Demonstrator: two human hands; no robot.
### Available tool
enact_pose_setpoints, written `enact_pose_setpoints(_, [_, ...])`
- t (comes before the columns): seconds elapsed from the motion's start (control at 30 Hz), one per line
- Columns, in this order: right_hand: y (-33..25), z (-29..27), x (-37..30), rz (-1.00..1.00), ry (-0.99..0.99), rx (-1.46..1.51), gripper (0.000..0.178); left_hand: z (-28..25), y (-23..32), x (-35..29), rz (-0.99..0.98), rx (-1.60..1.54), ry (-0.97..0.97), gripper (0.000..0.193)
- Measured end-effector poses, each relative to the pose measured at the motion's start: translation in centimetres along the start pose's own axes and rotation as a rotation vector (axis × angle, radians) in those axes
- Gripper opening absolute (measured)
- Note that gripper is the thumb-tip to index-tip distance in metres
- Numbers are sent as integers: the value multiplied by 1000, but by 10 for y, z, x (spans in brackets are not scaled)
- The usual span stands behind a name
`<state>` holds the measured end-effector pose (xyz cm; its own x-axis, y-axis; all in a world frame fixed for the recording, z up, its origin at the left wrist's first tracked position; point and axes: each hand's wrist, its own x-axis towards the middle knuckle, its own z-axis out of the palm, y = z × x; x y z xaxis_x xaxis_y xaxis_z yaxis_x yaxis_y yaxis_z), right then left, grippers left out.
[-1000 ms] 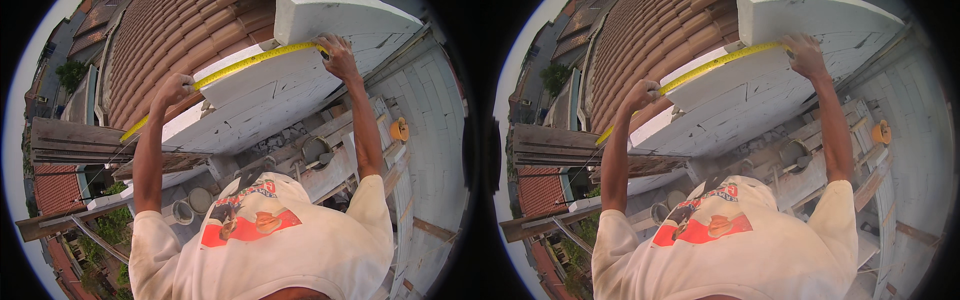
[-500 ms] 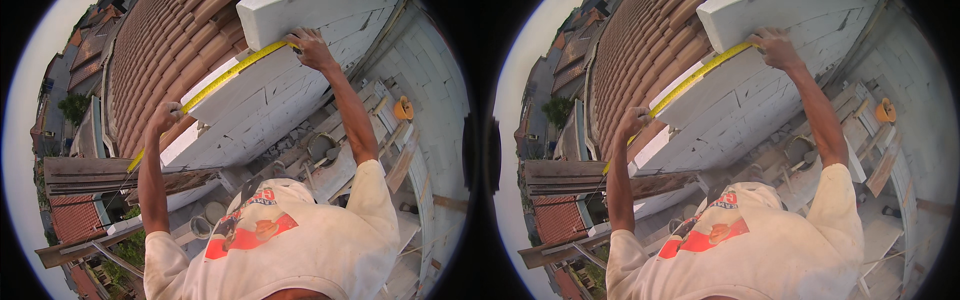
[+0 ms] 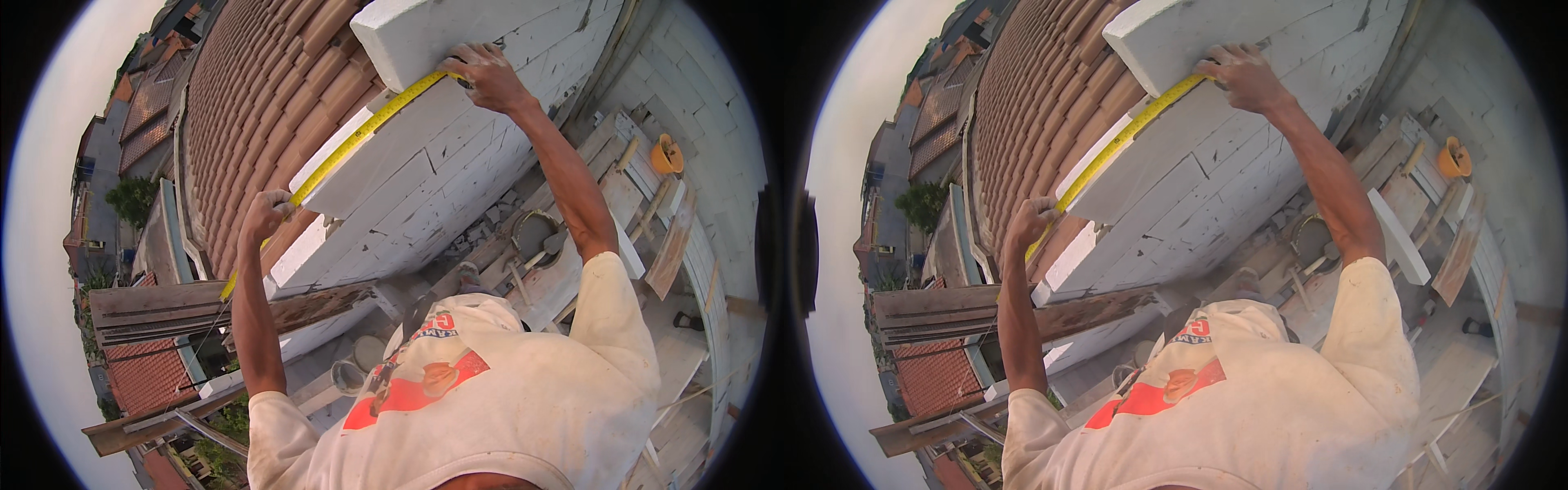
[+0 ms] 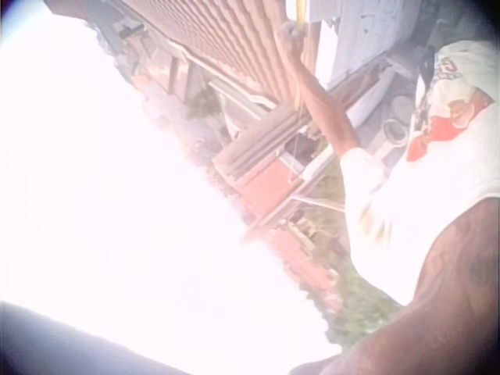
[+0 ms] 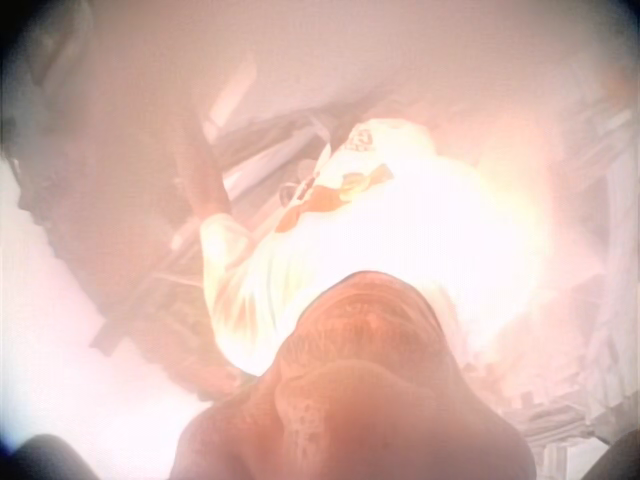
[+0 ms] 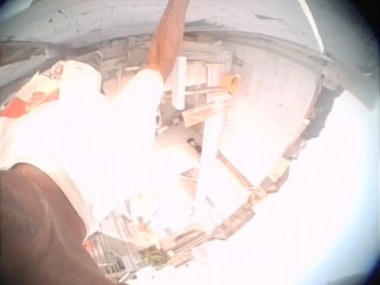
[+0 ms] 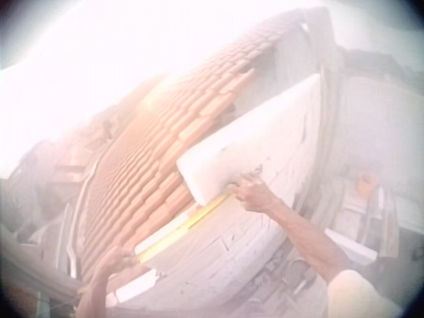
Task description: The person scoops mortar from a bucket and applies it to a wall using a trowel. They then place white rectangular blocks onto the mortar, tapping them into place with a hammer. The person also uses a tape measure to check the alignment of the blocks.
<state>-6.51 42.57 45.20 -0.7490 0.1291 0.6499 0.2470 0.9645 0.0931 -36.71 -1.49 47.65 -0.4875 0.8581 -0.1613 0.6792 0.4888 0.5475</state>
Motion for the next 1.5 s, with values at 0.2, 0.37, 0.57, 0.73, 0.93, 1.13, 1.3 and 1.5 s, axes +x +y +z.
enact_pose_setpoints(0.2, [-9,0,-21,-18,5,-15,57,-36,42,-34,-148,83,186,15])
enact_pose_setpoints(0.37, [-22,-29,-96,20,-120,63,62,-44,124,-62,-82,325,0,19])
enact_pose_setpoints(0.57, [-150,-62,-226,267,-464,281,70,37,135,-90,133,525,-308,19])
enact_pose_setpoints(0.73, [-309,-62,-311,549,-765,572,72,168,92,-93,274,531,-702,19])
enact_pose_setpoints(0.93, [-437,-76,-362,1146,-700,727,67,303,68,-110,503,122,-819,35])
enact_pose_setpoints(1.13, [-473,-52,-443,1797,-496,802,75,380,-27,-135,348,-108,-886,55])
enact_pose_setpoints(1.3, [-460,-15,-512,2360,-231,1148,72,415,-129,-181,155,252,-1056,66])
enact_pose_setpoints(1.5, [-442,97,-618,2457,-66,1172,63,470,-160,-212,-255,450,-1069,97])
